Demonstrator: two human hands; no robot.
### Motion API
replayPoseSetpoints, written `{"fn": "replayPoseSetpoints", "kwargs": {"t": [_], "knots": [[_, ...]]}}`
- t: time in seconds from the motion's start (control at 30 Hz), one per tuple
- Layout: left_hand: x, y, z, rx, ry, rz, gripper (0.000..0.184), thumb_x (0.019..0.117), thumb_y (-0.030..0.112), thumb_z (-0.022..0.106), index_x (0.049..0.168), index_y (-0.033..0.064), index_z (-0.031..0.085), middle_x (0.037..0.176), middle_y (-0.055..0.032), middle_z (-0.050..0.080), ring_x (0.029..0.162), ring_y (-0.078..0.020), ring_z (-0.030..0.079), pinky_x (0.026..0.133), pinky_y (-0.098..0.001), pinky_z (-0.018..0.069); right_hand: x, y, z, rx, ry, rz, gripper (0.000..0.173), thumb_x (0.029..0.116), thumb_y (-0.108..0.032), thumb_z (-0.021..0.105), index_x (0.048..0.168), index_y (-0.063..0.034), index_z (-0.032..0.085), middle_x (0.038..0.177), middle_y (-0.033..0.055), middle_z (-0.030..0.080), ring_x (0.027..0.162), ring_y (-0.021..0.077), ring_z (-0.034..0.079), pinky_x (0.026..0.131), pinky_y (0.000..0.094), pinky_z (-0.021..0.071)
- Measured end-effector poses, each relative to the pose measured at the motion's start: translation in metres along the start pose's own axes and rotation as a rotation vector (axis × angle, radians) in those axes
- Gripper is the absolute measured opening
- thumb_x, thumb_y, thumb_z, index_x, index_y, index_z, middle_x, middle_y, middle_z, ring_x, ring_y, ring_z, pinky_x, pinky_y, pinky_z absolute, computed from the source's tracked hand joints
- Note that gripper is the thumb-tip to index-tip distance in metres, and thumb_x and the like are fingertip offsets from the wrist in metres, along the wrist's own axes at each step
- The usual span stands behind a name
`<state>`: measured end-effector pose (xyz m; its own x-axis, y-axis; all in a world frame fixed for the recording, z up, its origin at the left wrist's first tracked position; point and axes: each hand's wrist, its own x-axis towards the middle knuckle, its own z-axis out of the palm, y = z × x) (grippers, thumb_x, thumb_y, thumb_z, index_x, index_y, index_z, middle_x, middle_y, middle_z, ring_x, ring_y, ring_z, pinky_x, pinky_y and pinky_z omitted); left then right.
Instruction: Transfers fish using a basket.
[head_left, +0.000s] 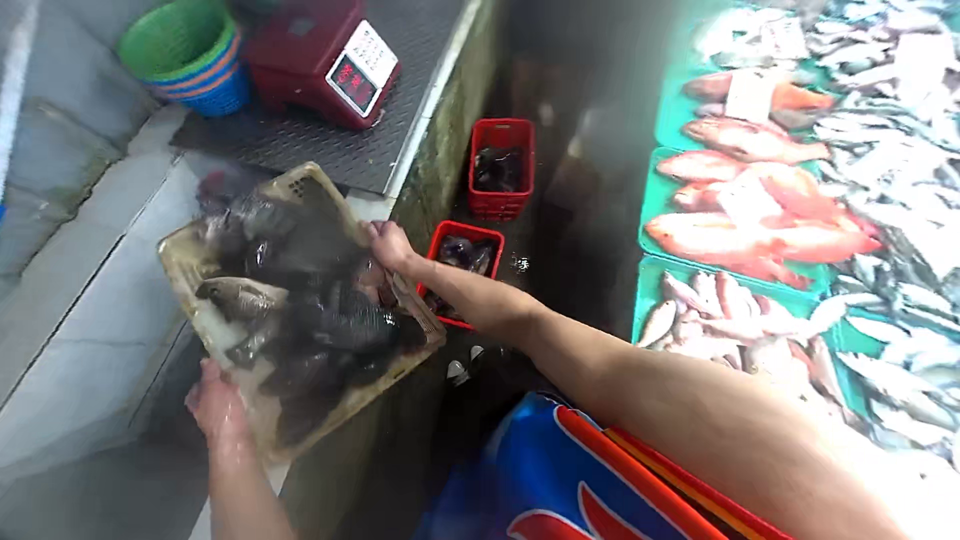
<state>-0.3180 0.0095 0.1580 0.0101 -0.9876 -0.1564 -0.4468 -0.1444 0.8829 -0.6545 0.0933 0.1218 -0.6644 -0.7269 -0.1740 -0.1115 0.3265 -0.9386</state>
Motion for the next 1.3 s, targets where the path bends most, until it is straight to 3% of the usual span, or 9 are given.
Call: {"fn": "replayPoseSetpoints", "kwargs": {"t": [0.1, 0.17, 0.27, 0.4, 0.53, 0.63, 0.77, 1.13, 1.3], "knots": [[-0.066, 0.023, 0.024, 0.026, -0.005, 0.008, 0.05, 0.1085, 0.04, 0.047, 0.121, -0.0067, 0.059, 0.106, -0.0123, 0.064, 0.094, -0.0079, 0.061, 0.09, -0.0317, 0.0525, -0.051, 0.038, -0.054, 0.05, 0.013, -0.004, 0.048, 0.1097, -0.044, 0.042, 0.111, -0.0066, 0.072, 0.095, 0.0159, 0.072, 0.087, 0.0302, 0.07, 0.08, 0.0562, 0.0574], [-0.099, 0.02, 0.038, 0.053, -0.062, -0.007, 0.051, 0.1082, 0.043, 0.046, 0.114, -0.0057, 0.061, 0.095, -0.0087, 0.061, 0.084, -0.0078, 0.059, 0.082, -0.0324, 0.0529, -0.086, 0.062, -0.088, 0.032, 0.053, 0.034, 0.051, 0.109, -0.05, 0.04, 0.107, -0.0098, 0.07, 0.088, 0.0129, 0.069, 0.077, 0.0265, 0.068, 0.07, 0.052, 0.0576], [-0.126, 0.014, 0.067, 0.065, -0.222, 0.02, 0.048, 0.1088, 0.041, 0.045, 0.093, 0.0003, 0.063, 0.074, 0.0011, 0.056, 0.066, -0.0033, 0.056, 0.067, -0.0271, 0.0531, -0.125, 0.086, -0.152, 0.042, 0.169, 0.159, 0.05, 0.1096, -0.045, 0.041, 0.105, -0.0061, 0.072, 0.087, 0.014, 0.07, 0.078, 0.0268, 0.068, 0.075, 0.0523, 0.0575], [-0.126, 0.032, 0.135, 0.161, -0.515, 0.112, 0.058, 0.1089, 0.046, 0.042, 0.086, -0.0025, 0.065, 0.071, -0.0078, 0.057, 0.066, -0.0157, 0.056, 0.067, -0.041, 0.0523, -0.169, 0.1, -0.226, 0.081, 0.433, 0.294, 0.05, 0.1098, -0.044, 0.041, 0.102, -0.0053, 0.071, 0.084, 0.0126, 0.069, 0.075, 0.0241, 0.068, 0.073, 0.049, 0.0573], [-0.117, 0.054, 0.231, 0.2, -0.716, 0.198, 0.056, 0.1096, 0.042, 0.043, 0.075, 0.0015, 0.061, 0.065, -0.0042, 0.052, 0.062, -0.015, 0.052, 0.064, -0.039, 0.0475, -0.19, 0.123, -0.271, 0.094, 0.648, 0.365, 0.052, 0.1099, -0.045, 0.04, 0.094, -0.0049, 0.069, 0.077, 0.0124, 0.066, 0.068, 0.0248, 0.065, 0.066, 0.0491, 0.0559], [-0.117, 0.073, 0.311, 0.223, -0.847, 0.226, 0.058, 0.1104, 0.042, 0.041, 0.077, -0.0001, 0.062, 0.069, -0.0082, 0.054, 0.067, -0.0199, 0.054, 0.067, -0.0436, 0.0477, -0.181, 0.14, -0.314, 0.079, 0.771, 0.407, 0.048, 0.1099, -0.04, 0.042, 0.093, -0.0044, 0.07, 0.077, 0.0105, 0.066, 0.071, 0.0227, 0.065, 0.07, 0.048, 0.0555], [-0.12, 0.084, 0.422, 0.226, -0.938, 0.235, 0.056, 0.1106, 0.041, 0.04, 0.077, 0.0022, 0.063, 0.066, -0.0053, 0.054, 0.062, -0.0175, 0.054, 0.064, -0.0409, 0.048, -0.141, 0.176, -0.372, 0.019, 0.852, 0.485, 0.047, 0.109, -0.039, 0.044, 0.093, -0.0046, 0.072, 0.082, 0.0107, 0.069, 0.077, 0.0223, 0.067, 0.076, 0.0483, 0.0558], [-0.096, 0.096, 0.758, 0.364, -0.948, -0.128, 0.053, 0.1113, 0.037, 0.041, 0.104, -0.0072, 0.069, 0.098, -0.0223, 0.067, 0.094, -0.0292, 0.064, 0.09, -0.05, 0.0507, 0.118, 0.293, -0.571, -0.225, 0.655, 0.723, 0.051, 0.1075, -0.044, 0.044, 0.089, -0.0044, 0.07, 0.08, 0.0133, 0.067, 0.078, 0.0293, 0.066, 0.075, 0.0551, 0.0525], [-0.083, 0.093, 0.863, 0.382, -0.846, -0.035, 0.054, 0.1105, 0.039, 0.042, 0.084, -0.0012, 0.067, 0.072, -0.0116, 0.059, 0.069, -0.0235, 0.059, 0.07, -0.0466, 0.0513, 0.209, 0.374, -0.604, -0.234, 0.612, 0.646, 0.048, 0.105, -0.044, 0.047, 0.089, -0.0054, 0.072, 0.079, 0.0114, 0.069, 0.077, 0.0267, 0.068, 0.077, 0.0536, 0.0555]]}}
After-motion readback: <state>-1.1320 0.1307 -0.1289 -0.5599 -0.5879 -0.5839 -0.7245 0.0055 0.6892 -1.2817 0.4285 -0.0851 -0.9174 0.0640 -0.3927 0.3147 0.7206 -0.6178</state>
